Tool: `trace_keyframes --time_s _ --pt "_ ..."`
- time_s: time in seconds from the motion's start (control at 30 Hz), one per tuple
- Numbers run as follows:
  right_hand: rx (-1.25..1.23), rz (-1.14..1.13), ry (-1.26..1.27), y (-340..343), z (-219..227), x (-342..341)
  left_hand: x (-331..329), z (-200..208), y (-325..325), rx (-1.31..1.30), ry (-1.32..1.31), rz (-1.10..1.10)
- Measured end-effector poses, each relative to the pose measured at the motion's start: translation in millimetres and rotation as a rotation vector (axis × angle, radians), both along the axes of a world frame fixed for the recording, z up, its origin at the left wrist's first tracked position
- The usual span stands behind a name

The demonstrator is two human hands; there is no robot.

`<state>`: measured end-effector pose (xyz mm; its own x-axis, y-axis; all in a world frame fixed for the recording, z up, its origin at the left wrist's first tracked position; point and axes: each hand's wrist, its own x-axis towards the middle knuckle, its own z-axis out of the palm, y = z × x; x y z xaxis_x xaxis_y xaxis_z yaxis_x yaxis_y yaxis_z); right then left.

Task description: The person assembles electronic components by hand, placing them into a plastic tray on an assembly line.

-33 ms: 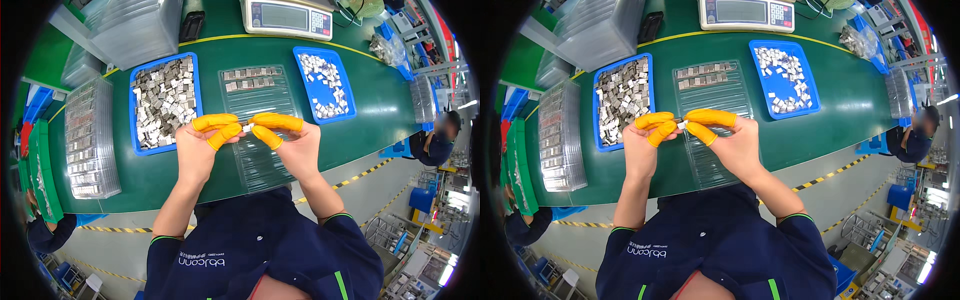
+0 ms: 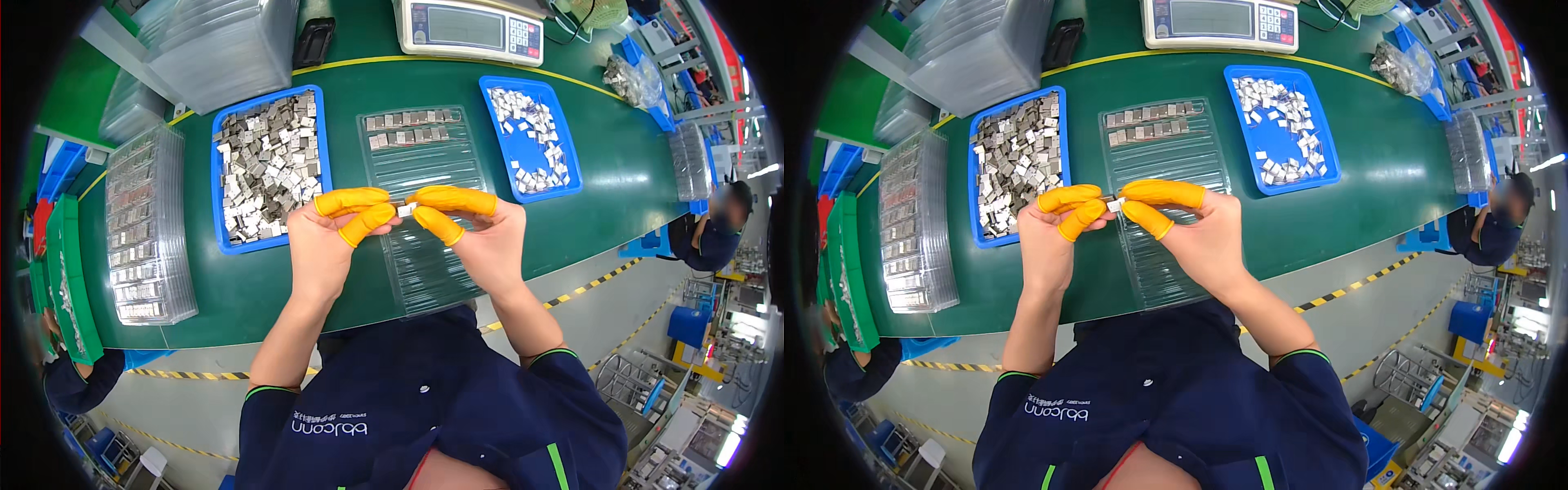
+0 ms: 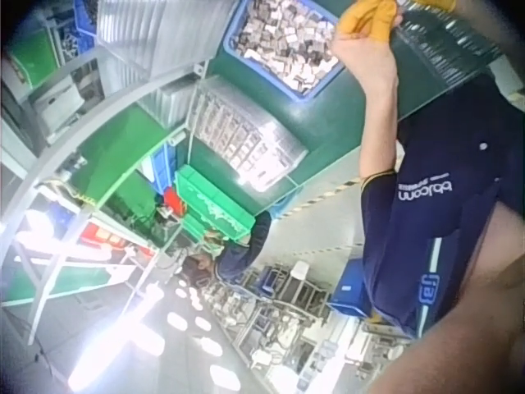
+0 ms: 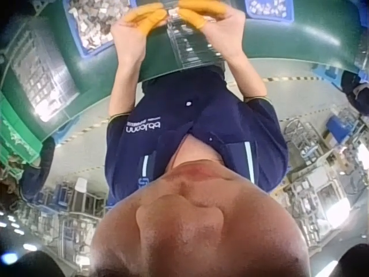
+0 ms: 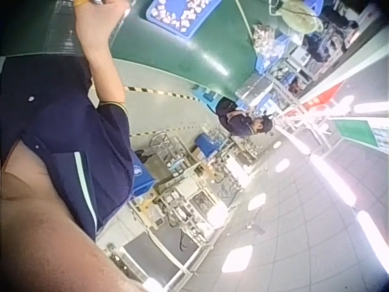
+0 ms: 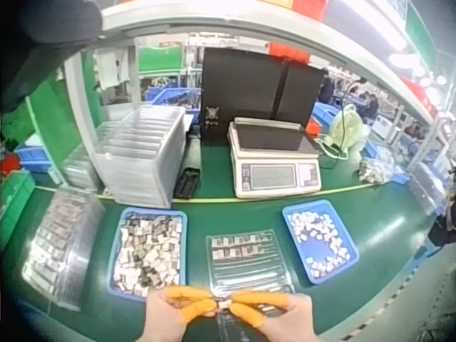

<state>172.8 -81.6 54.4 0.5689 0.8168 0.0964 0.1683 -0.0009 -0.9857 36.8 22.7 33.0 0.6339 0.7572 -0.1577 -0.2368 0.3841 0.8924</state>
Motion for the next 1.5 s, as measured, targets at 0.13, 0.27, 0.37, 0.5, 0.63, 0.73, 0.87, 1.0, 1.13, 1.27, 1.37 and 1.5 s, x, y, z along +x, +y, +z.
trace_keyframes --time_s 0.13,0.27,0.37,0.5,0.63,0.73,0.87,1.0,1.13,1.27,1.37,1.5 --pt "-0.028 0.007 -0.042 -1 6 1 -4 -8 1 -0.026 -0.011 -0.009" --pt "-0.057 0.026 -0.175 2 8 1 -4 -9 1 -0.005 -0.010 -0.015" --pt "-0.103 0.065 -0.188 4 9 2 -5 -11 -1 0.040 -0.011 -0.007" --pt "-0.155 0.166 0.094 6 12 13 -6 -11 0 0.124 -0.021 -0.048" --pt "-0.213 0.305 0.502 5 1 22 -10 -12 2 0.047 -0.049 -0.155" --pt "-0.210 0.368 0.628 1 -8 21 -10 -15 -1 -0.128 -0.073 -0.289" --pt "-0.182 0.327 0.650 -3 -12 16 -6 -15 -7 -0.130 -0.069 -0.236" --pt "-0.039 0.230 0.403 -3 -13 11 0 -21 -12 -0.032 -0.077 -0.160" --pt "-0.039 0.004 -0.241 -1 -21 12 25 -21 -20 0.032 0.064 0.057" --pt "-0.003 -0.011 -0.567 -5 -28 20 21 -37 -23 0.442 0.311 -0.049" --pt "0.061 0.072 -0.741 -10 -32 25 30 -34 -26 0.477 0.321 -0.066" --pt "0.049 0.148 -0.902 -14 -28 40 36 -30 -28 0.527 0.358 -0.097"
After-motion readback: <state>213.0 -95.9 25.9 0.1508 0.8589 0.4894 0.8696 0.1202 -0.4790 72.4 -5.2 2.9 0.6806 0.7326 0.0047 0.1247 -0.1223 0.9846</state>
